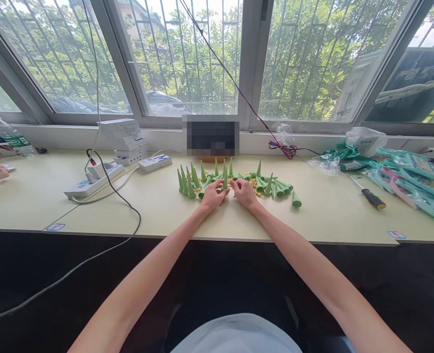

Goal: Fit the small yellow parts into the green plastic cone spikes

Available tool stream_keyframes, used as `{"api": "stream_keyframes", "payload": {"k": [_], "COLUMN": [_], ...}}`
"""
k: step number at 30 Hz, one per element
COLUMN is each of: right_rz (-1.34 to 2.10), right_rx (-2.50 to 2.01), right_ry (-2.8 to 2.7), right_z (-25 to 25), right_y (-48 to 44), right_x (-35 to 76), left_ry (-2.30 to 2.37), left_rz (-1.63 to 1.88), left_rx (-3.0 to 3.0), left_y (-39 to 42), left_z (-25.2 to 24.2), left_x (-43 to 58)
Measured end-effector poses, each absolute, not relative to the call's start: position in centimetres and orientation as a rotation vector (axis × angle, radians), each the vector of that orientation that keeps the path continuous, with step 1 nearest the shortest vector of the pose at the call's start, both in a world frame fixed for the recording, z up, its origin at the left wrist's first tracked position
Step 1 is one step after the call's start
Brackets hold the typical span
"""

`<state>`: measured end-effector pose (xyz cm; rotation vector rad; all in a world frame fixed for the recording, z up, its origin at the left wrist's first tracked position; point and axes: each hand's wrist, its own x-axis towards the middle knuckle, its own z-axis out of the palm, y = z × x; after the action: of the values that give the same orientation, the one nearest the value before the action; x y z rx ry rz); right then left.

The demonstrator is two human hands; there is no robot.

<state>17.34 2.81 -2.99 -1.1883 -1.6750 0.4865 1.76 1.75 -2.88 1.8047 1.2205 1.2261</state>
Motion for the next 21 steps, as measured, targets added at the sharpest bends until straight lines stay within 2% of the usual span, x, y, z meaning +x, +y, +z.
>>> {"api": "stream_keyframes", "payload": {"k": [10, 21], "right_rz": [0.389, 0.434], "right_rx": [-1.182, -1.129], "right_ry": [-1.738, -1.750], "right_z": [-3.2, -2.5], "right_y": [2.9, 2.1], "right_x": [17.1, 17.0], "left_ry": [1.195, 1.298], "left_rz": [1.200, 1.188], "left_rx": [2.021, 2.139], "left_y": [1.1, 0.9], "left_z": [-1.6, -1.4], "left_x": [2.5, 2.5]}}
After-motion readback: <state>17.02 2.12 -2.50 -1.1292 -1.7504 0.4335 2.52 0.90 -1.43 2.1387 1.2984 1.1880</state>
